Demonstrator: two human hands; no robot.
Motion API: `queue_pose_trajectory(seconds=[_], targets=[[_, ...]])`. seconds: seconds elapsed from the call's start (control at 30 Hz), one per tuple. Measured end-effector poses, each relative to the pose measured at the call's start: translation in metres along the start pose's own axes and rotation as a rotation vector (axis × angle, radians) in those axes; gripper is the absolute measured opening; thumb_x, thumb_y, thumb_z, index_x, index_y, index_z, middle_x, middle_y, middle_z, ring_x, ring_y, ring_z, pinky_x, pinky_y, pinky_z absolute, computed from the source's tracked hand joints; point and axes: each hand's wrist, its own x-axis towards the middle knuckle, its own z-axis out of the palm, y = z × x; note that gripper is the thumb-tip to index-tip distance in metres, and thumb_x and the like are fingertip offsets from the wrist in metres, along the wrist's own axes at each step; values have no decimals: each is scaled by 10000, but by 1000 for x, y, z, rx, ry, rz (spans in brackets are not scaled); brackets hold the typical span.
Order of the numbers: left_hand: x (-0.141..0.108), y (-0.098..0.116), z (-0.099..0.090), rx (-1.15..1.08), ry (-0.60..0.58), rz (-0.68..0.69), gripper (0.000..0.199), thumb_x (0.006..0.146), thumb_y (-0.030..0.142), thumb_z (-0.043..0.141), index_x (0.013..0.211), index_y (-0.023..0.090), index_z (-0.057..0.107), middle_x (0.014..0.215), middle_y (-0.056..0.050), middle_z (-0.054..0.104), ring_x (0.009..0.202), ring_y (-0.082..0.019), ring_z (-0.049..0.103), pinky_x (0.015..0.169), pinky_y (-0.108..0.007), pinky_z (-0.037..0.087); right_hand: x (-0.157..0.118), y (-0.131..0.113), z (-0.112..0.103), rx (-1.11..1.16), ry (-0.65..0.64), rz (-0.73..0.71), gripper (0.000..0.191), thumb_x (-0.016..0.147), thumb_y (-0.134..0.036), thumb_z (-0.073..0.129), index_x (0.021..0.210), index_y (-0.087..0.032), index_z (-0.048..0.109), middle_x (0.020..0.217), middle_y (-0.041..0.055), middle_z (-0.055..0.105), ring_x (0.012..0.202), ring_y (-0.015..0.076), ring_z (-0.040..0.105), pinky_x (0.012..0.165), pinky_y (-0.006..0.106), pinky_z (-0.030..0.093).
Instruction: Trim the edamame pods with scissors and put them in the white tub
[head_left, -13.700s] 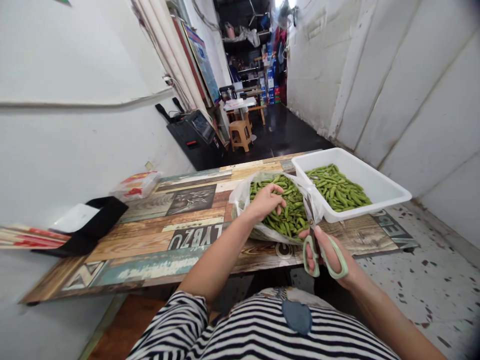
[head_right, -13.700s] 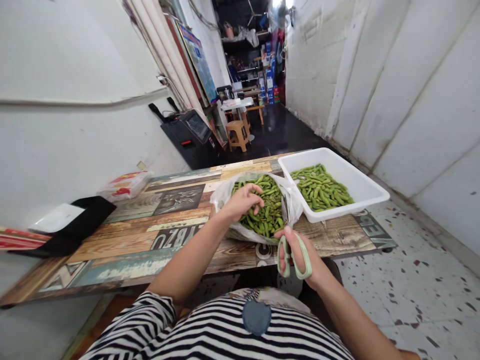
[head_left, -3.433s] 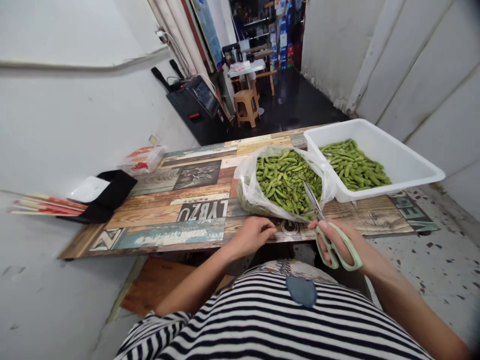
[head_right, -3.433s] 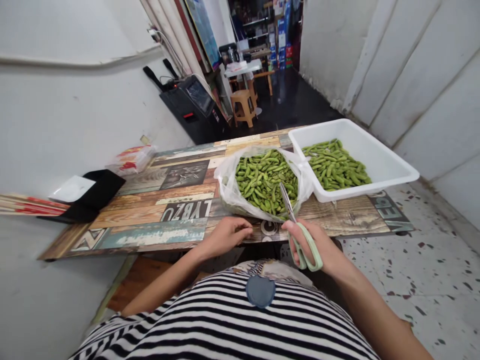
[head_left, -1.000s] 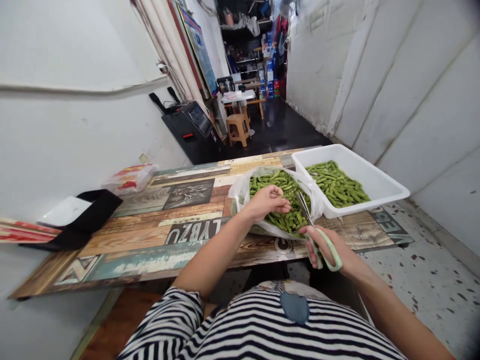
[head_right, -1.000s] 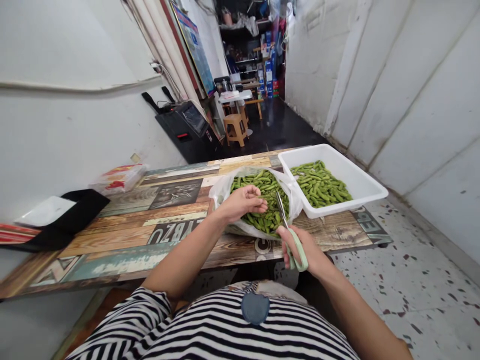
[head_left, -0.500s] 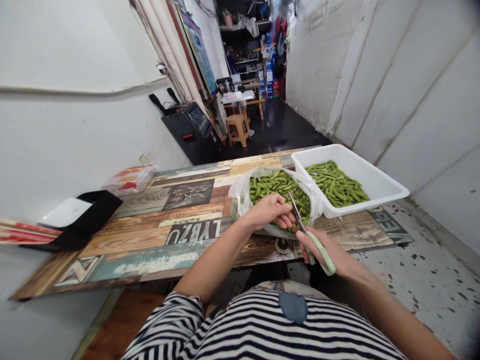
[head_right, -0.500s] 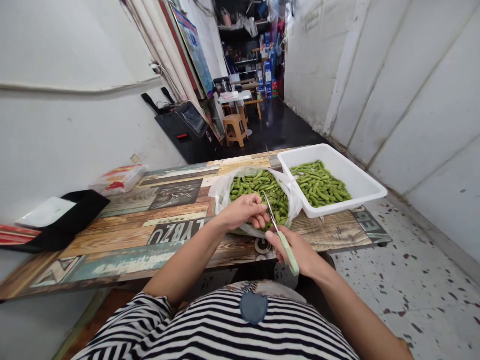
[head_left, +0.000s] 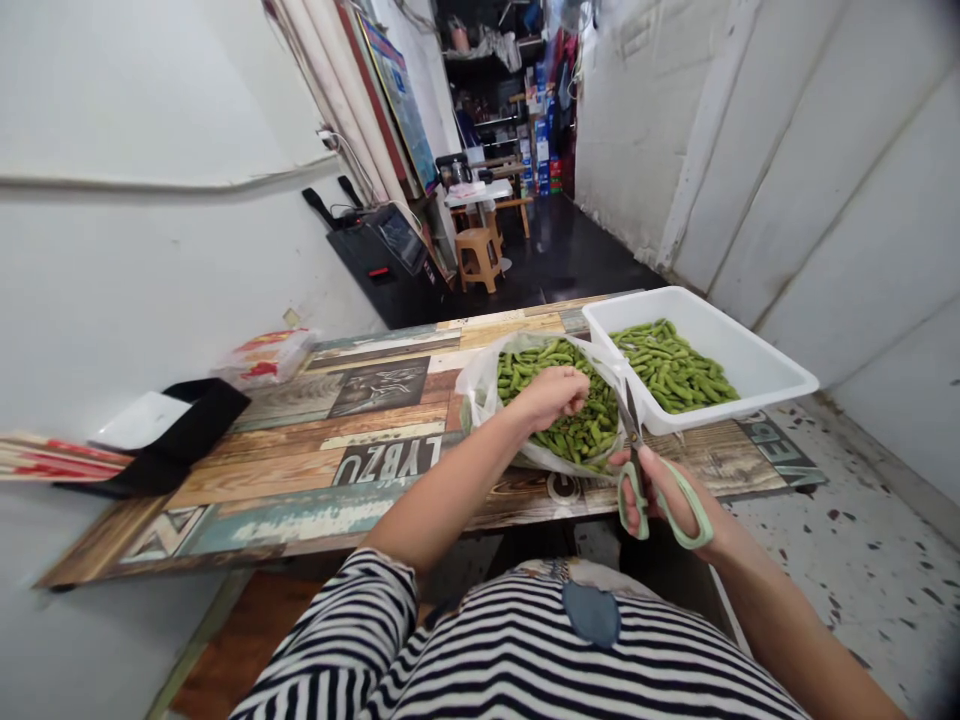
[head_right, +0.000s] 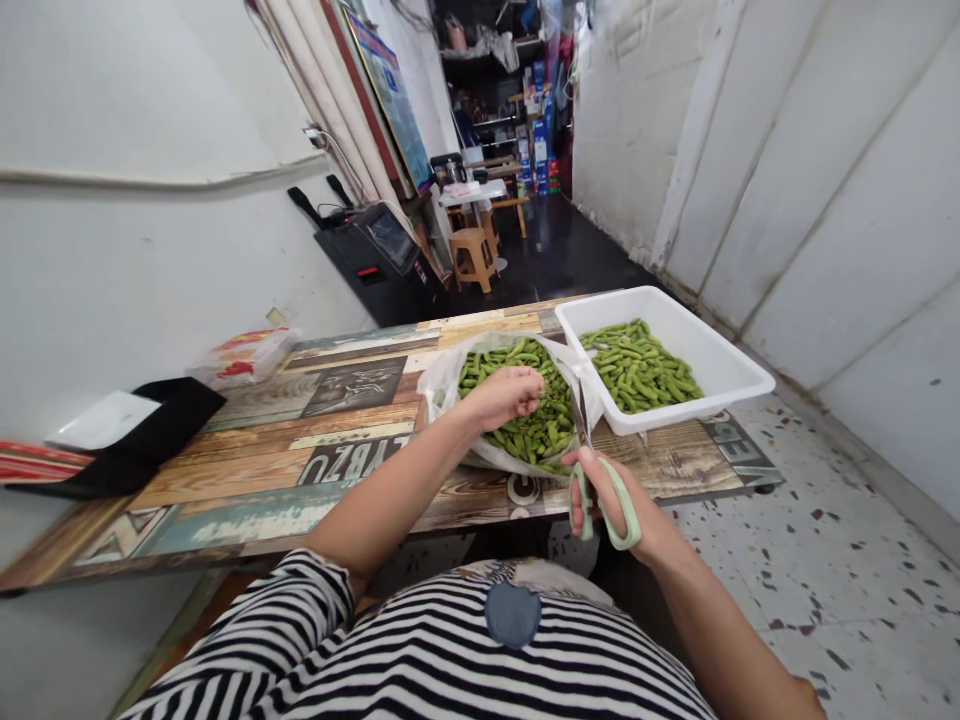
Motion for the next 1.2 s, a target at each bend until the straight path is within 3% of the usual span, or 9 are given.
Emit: queue_pose_trajectory(seconds=[0.07,0.13,0.27,0.4,0.57,0.67,0.77,1.03,1.2], targets=[[10,-1,6,143,-21,47,74,688,119,501,624,151,480,536,37,485,420,-49,385,421,-179,248,-2,3,-2,12,-17,-6,511,786,-642,462,993,-178,514,564,-21,538,441,142,530,457,277,460],[16,-5,8,437,-42,189,20,668,162,564,664,152,581,618,7,565,519,-85,468,501,-202,339,-3,5,-5,4,-26,-14,493,804,-626,450,1005,-180,512,581,-16,546,452,146,536,469,281,464],[23,-15,9,1035,-10,440,166,646,172,639,799,191,703,843,-74,675,825,-224,592,724,-285,417,-3,8,-7,19,-16,-22,512,816,-627,430,1037,-171,494,564,-24,530,442,148,535,450,278,449],[27,-18,5,1232,-51,509,157,696,149,597,800,180,711,863,-121,679,865,-271,602,765,-319,403,-3,7,-4,-5,-19,-44,510,819,-620,435,1033,-162,500,584,-22,533,448,138,539,456,267,449],[22,-10,-11,1042,20,551,134,731,240,593,783,160,688,688,-55,614,666,-169,543,639,-259,365,1,9,-3,-67,1,-22,494,812,-630,429,997,-178,500,576,-25,530,443,138,536,446,261,446],[14,-5,-24,742,93,442,250,732,342,590,830,129,674,520,24,471,491,-94,390,524,-223,292,5,8,-1,-113,22,12,465,783,-647,455,896,-197,494,577,-33,513,436,134,519,434,265,453],[5,-4,-34,557,96,324,298,693,362,612,817,96,667,495,51,407,465,-66,311,484,-209,233,9,3,4,-242,-3,-1,450,784,-648,448,778,-198,473,579,-35,503,432,123,516,426,252,436],[-11,-4,-32,668,19,357,195,660,294,607,709,109,645,473,63,397,462,-52,307,479,-197,229,22,-5,8,-597,-22,-181,379,839,-551,452,713,-196,490,479,-44,499,400,110,513,438,223,418],[-15,-1,-30,645,39,342,173,655,283,609,683,113,628,468,63,410,461,-51,327,475,-193,238,24,-2,8,-536,21,-145,358,806,-536,514,682,-205,458,445,-59,452,327,107,477,325,204,366]])
